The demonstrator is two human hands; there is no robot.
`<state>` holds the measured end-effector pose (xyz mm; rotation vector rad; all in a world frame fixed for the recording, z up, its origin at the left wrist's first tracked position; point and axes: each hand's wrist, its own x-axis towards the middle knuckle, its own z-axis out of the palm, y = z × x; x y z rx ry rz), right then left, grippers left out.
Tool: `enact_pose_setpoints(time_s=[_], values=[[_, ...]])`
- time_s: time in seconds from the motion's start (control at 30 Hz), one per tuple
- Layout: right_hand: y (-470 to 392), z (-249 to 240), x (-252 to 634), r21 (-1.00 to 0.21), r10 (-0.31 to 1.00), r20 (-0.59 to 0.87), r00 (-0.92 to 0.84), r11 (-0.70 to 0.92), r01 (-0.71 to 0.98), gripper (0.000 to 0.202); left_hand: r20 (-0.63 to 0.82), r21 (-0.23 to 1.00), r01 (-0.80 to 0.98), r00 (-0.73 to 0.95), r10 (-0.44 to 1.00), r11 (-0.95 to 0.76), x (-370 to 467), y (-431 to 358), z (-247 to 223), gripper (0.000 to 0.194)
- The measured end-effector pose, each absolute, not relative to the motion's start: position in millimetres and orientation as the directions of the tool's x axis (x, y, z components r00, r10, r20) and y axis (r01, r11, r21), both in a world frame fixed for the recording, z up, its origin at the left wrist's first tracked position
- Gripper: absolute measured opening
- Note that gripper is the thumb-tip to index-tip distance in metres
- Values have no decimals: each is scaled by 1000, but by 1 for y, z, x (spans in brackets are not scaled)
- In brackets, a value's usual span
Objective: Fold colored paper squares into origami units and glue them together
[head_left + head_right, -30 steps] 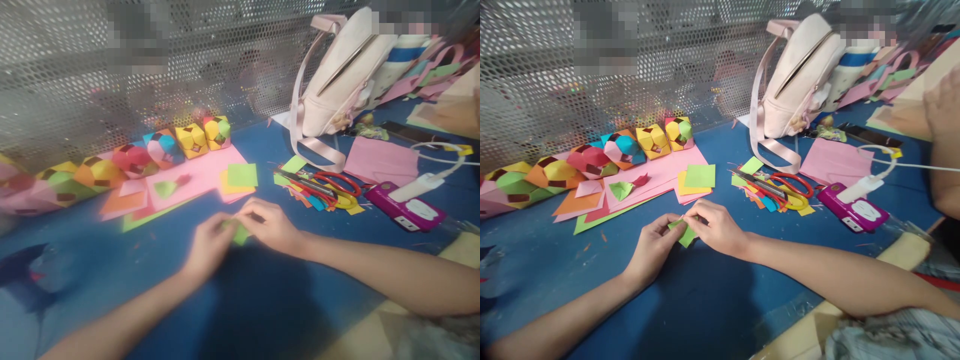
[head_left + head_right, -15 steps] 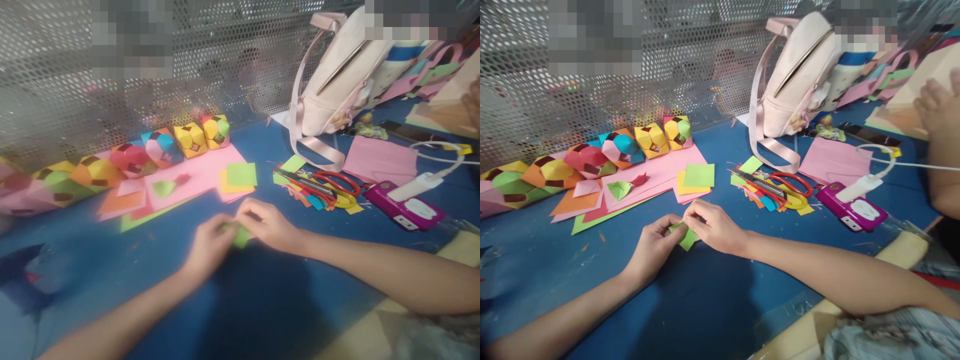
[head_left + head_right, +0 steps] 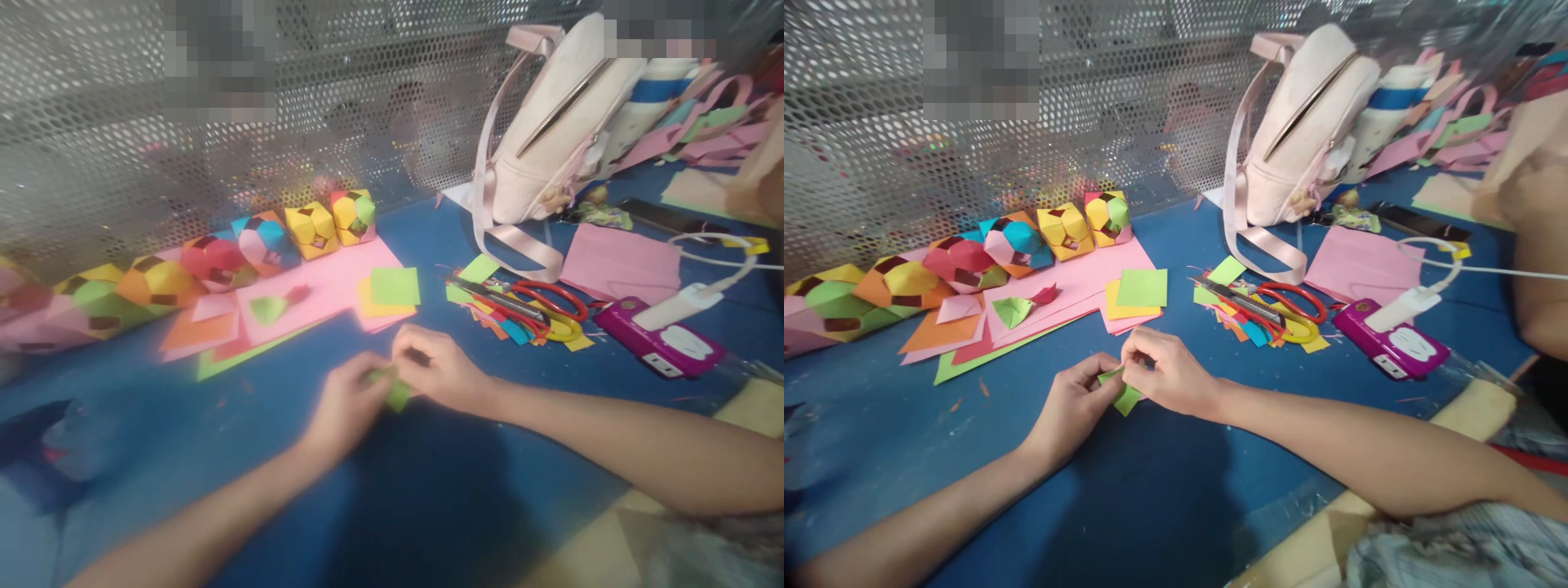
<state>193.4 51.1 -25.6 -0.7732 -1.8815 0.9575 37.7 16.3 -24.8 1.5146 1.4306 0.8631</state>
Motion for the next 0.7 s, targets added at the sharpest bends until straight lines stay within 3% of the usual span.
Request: enact_pose_setpoints(time_s=[0.33, 0.53, 0.7], values=[[50, -29, 194, -841, 795, 414, -443, 521, 148, 9, -64, 935, 352, 66, 996, 37, 35, 17, -27, 10], [51, -29, 190, -909, 874, 288, -390, 378, 175, 5, -18, 957, 289, -43, 999, 29, 32, 18, -30, 12], [49, -31, 190, -850, 843, 381, -381, 481, 214, 9, -32, 946, 322, -34, 999, 42, 34, 19, -29, 9]])
